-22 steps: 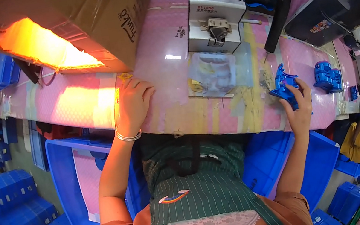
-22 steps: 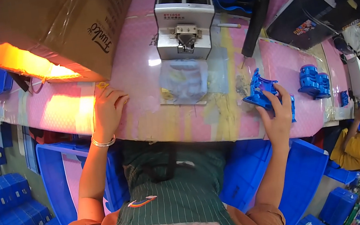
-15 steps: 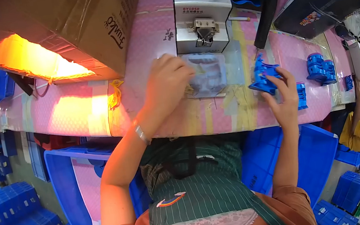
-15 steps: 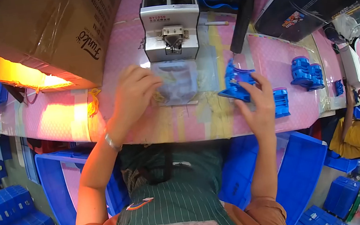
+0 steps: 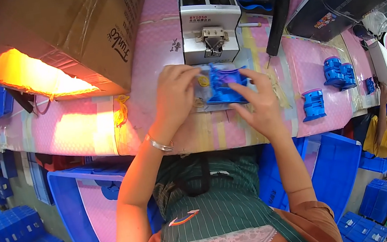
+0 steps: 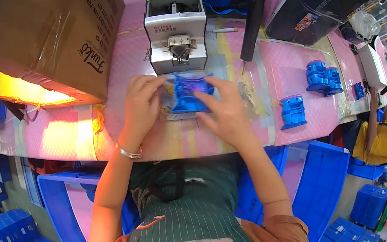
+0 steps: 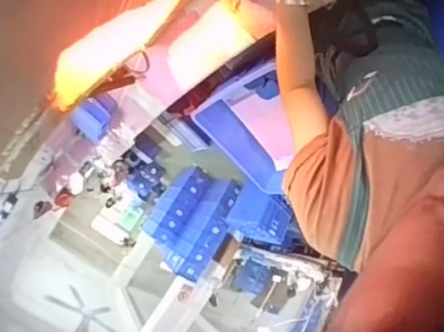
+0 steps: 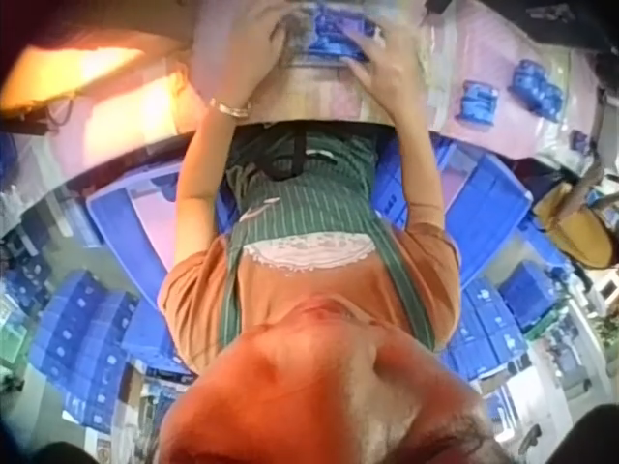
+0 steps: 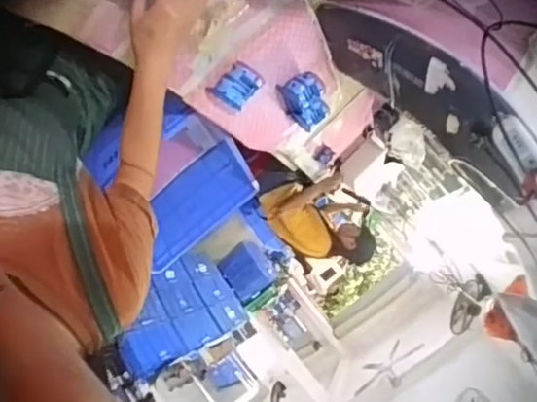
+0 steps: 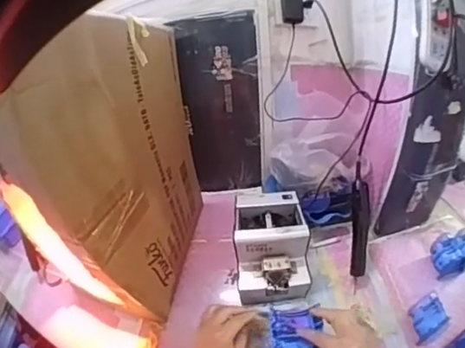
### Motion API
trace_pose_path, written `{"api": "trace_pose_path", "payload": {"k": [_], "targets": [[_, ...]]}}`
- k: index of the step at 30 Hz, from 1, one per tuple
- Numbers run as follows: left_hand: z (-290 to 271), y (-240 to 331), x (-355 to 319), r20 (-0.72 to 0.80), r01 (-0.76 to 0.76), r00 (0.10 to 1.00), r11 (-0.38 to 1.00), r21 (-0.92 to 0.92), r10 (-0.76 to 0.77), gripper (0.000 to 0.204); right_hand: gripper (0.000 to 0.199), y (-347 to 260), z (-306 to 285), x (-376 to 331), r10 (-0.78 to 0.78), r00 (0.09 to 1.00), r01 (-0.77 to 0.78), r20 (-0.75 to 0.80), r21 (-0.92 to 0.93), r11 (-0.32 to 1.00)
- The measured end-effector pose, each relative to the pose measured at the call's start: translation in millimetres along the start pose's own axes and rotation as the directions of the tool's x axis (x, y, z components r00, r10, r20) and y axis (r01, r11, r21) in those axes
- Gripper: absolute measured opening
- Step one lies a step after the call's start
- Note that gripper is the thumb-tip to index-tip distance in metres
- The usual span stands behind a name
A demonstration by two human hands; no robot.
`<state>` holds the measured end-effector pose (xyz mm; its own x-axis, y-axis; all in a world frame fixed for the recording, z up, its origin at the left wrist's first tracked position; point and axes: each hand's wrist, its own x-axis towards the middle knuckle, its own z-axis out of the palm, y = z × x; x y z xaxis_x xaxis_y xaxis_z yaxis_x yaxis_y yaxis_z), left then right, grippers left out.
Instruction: Fasten components onto blue plastic parts using an electric screwdriver at a factory workstation.
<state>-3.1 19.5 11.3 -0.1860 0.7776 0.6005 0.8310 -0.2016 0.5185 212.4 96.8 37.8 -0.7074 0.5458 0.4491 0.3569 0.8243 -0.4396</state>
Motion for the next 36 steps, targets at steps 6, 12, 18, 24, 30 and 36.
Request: {"api": "trace_pose_path", "payload": {"k": [6,12,18,24,30,36], "targets": [[-14,28,-29,-0.026,0.12,0.992,0.991,-0.063,-0.122,0.033,0.044,-1,17,3,-0.052,0.998,0.052,0.028,-0.014,0.999],[25,42,-41,0.127,-0.119,0.987,0.977,0.175,0.097,0.038,0.046,43,-14,39,0.146,0.925,-0.138,-0.351,0.049,0.989],[40,44,-42,0.068,-0.028,0.998,0.987,0.158,0.018,0.041,0.047,163,3,99,0.379,0.734,-0.274,-0.563,0.265,0.924],[37,40,-44,0.093,-0.004,0.996,0.993,0.118,-0.007,0.041,0.032,100,-9,127,0.57,0.768,-0.423,-0.291,0.438,0.793],[35,41,-42,0.122,0.01,0.992,0.994,0.106,-0.023,0.04,0.029,-15,-8,157,0.394,0.829,0.102,-0.397,0.8,0.591],[38,40,-42,0.104,0.031,0.994,0.994,0.109,-0.042,0.041,0.025,-26,15,172,0.313,0.85,0.176,-0.423,0.789,0.588]]}}
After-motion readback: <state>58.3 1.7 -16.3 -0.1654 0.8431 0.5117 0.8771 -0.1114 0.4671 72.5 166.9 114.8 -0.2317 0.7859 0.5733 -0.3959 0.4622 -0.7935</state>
